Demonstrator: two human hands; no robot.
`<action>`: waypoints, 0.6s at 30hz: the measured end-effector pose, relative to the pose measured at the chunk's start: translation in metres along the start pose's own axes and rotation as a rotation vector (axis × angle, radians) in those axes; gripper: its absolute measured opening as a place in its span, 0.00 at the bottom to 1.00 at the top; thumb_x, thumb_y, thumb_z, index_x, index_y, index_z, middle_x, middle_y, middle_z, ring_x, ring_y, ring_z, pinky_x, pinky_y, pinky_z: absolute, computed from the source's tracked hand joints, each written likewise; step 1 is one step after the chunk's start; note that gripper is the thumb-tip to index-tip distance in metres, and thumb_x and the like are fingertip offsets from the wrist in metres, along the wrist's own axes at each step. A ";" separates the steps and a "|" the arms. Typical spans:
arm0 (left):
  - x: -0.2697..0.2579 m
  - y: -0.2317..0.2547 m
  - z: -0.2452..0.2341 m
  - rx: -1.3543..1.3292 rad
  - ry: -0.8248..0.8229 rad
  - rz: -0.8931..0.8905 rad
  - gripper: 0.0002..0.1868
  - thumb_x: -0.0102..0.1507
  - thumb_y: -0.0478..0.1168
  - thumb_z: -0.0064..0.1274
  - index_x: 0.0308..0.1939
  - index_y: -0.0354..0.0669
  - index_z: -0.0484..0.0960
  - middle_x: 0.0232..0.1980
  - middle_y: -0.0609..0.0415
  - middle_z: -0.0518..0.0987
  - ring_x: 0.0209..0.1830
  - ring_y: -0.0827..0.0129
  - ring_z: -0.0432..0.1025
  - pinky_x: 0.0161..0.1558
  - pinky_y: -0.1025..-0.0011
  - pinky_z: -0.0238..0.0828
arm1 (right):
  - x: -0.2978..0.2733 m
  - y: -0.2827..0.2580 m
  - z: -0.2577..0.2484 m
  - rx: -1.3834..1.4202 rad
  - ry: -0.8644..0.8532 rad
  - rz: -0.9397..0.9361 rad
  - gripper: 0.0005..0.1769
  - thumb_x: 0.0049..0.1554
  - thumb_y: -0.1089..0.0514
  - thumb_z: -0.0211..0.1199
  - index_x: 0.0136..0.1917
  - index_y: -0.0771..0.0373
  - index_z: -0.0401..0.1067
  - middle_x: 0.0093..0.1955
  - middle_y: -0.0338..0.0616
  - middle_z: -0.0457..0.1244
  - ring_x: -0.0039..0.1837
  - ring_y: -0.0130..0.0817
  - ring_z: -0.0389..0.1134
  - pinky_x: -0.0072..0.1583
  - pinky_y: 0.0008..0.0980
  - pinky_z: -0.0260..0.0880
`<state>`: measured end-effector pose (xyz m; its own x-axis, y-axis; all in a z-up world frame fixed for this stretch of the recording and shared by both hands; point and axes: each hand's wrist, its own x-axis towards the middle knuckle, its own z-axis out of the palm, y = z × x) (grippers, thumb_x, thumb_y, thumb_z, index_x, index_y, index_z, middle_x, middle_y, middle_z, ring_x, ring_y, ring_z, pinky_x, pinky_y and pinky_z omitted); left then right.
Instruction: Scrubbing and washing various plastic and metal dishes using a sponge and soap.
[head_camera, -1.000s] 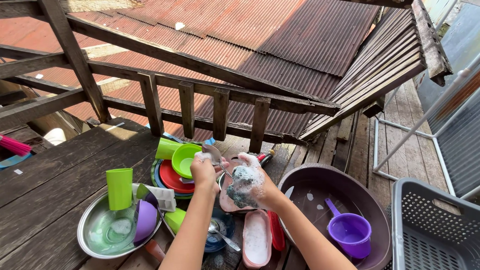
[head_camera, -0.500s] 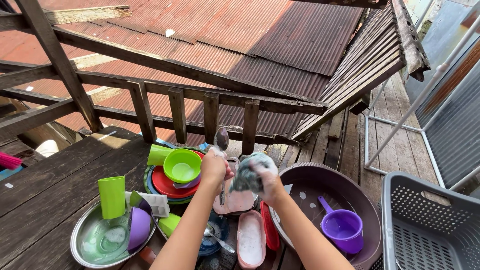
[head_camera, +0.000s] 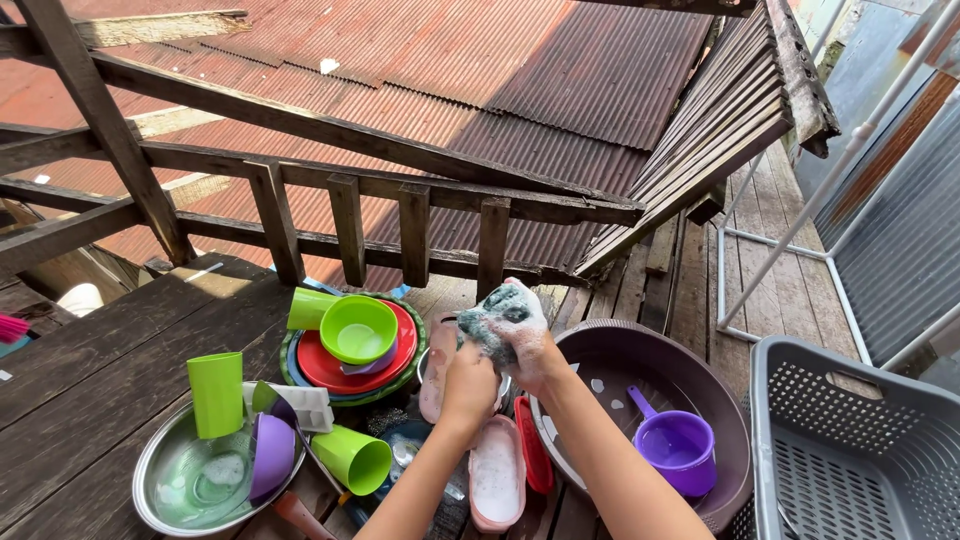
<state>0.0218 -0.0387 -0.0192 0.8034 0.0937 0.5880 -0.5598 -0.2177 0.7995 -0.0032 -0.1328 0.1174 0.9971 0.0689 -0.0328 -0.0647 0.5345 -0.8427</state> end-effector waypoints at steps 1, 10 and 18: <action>0.001 0.012 -0.004 0.000 0.001 0.004 0.13 0.63 0.33 0.43 0.48 0.33 0.79 0.38 0.38 0.81 0.35 0.55 0.78 0.39 0.58 0.72 | 0.011 0.010 -0.010 0.000 -0.002 -0.003 0.36 0.50 0.72 0.62 0.67 0.42 0.62 0.54 0.38 0.68 0.55 0.36 0.71 0.56 0.38 0.74; 0.001 0.088 -0.039 -0.442 -0.317 -0.906 0.10 0.68 0.39 0.35 0.38 0.45 0.73 0.22 0.58 0.66 0.11 0.74 0.55 0.12 0.72 0.45 | 0.049 0.041 -0.039 -0.116 -0.070 -0.549 0.17 0.61 0.73 0.63 0.62 0.68 0.65 0.50 0.43 0.65 0.51 0.31 0.69 0.53 0.33 0.74; -0.002 0.075 -0.042 -0.542 -0.323 -0.911 0.08 0.69 0.41 0.36 0.42 0.51 0.73 0.22 0.60 0.65 0.12 0.77 0.55 0.12 0.74 0.43 | 0.050 0.044 -0.050 0.018 -0.019 -0.394 0.19 0.61 0.69 0.67 0.61 0.65 0.62 0.51 0.43 0.64 0.51 0.35 0.69 0.51 0.39 0.76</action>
<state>-0.0301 -0.0141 0.0448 0.9308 -0.2722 -0.2440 0.3163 0.2653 0.9108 0.0463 -0.1481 0.0512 0.9447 -0.1292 0.3015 0.3222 0.5376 -0.7792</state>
